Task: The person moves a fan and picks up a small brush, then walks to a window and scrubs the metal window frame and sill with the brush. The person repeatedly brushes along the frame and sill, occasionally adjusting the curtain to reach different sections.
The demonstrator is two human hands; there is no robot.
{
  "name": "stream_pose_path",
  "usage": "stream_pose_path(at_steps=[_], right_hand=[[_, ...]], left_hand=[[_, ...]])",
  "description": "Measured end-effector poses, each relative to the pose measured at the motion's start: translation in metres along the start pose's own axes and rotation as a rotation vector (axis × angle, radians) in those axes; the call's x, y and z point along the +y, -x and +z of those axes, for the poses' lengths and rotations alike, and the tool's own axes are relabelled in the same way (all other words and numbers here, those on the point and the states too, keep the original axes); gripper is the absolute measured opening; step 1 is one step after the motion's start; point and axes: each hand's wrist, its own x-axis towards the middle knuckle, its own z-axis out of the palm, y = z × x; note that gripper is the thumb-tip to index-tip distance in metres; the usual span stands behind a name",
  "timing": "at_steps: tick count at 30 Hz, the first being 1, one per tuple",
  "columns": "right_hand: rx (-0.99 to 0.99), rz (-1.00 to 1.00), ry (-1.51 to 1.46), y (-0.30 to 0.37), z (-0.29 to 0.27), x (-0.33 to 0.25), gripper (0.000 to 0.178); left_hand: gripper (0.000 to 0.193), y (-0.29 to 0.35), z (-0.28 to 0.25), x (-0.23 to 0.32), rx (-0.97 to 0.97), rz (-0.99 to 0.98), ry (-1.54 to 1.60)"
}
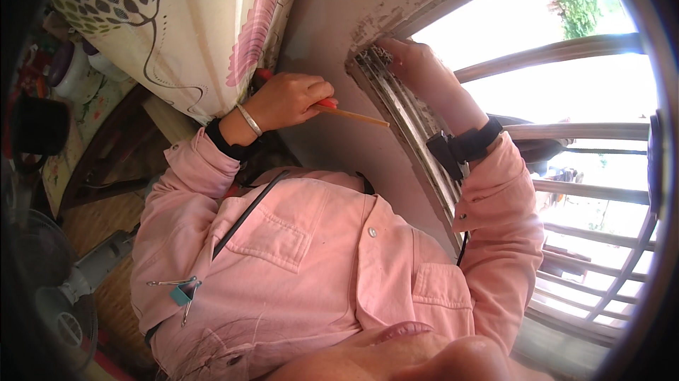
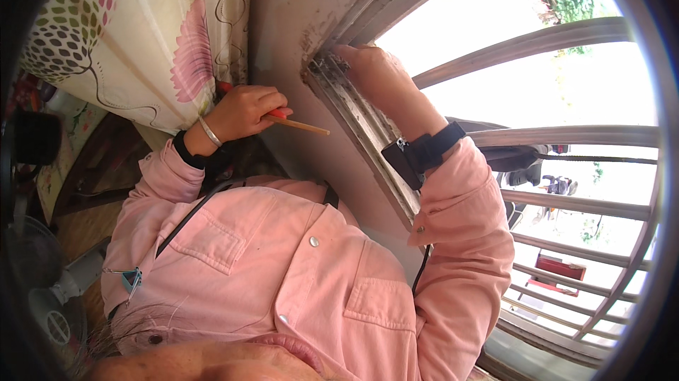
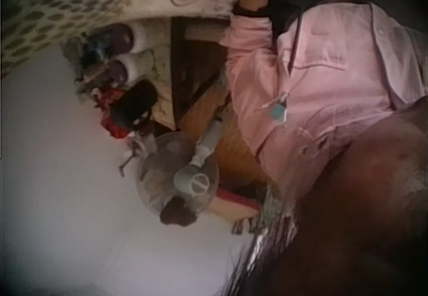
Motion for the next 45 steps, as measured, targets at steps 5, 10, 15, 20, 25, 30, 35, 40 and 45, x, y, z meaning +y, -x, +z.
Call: stream_pose_path(at_steps=[5, 10, 15, 20, 25, 30, 35, 40, 45], right_hand=[[-0.152, 0.024, -0.161, -0.002, -0.006, 0.008, 0.042], [-0.163, -0.088, -0.052, 0.001, -0.008, 0.013, 0.042], [-0.153, -0.221, 0.151, 0.0, -0.007, 0.016, 0.031], [-0.156, -0.33, 0.302, -0.004, -0.001, 0.021, 0.016], [-0.053, -0.467, 0.437, -0.002, 0.01, 0.025, 0.012], [0.028, -0.52, 0.467, 0.007, 0.011, 0.027, 0.009], [0.098, -0.18, 0.626, 0.014, -0.002, 0.03, 0.013], [0.134, 0.08, 0.99, 0.008, -0.013, 0.026, 0.017], [-0.081, 0.003, 0.735, 0.004, -0.016, 0.017, 0.009]], left_hand=[[0.018, 0.0, -0.001, 0.0, -0.017, -0.007, -0.018], [0.018, 0.002, 0.001, 0.0, -0.032, -0.019, -0.007], [0.017, 0.002, 0.003, -0.001, -0.039, -0.029, 0.016], [0.017, 0.003, 0.002, -0.004, -0.042, -0.035, -0.001], [0.018, 0.004, 0.002, -0.006, -0.028, -0.037, -0.028], [0.018, 0.005, 0.003, -0.007, -0.019, -0.024, -0.016], [0.018, 0.006, 0.003, -0.005, -0.019, -0.023, -0.011], [0.018, 0.006, 0.002, -0.002, -0.013, -0.022, -0.023], [0.018, 0.005, 0.0, -0.002, -0.001, -0.021, -0.004]])
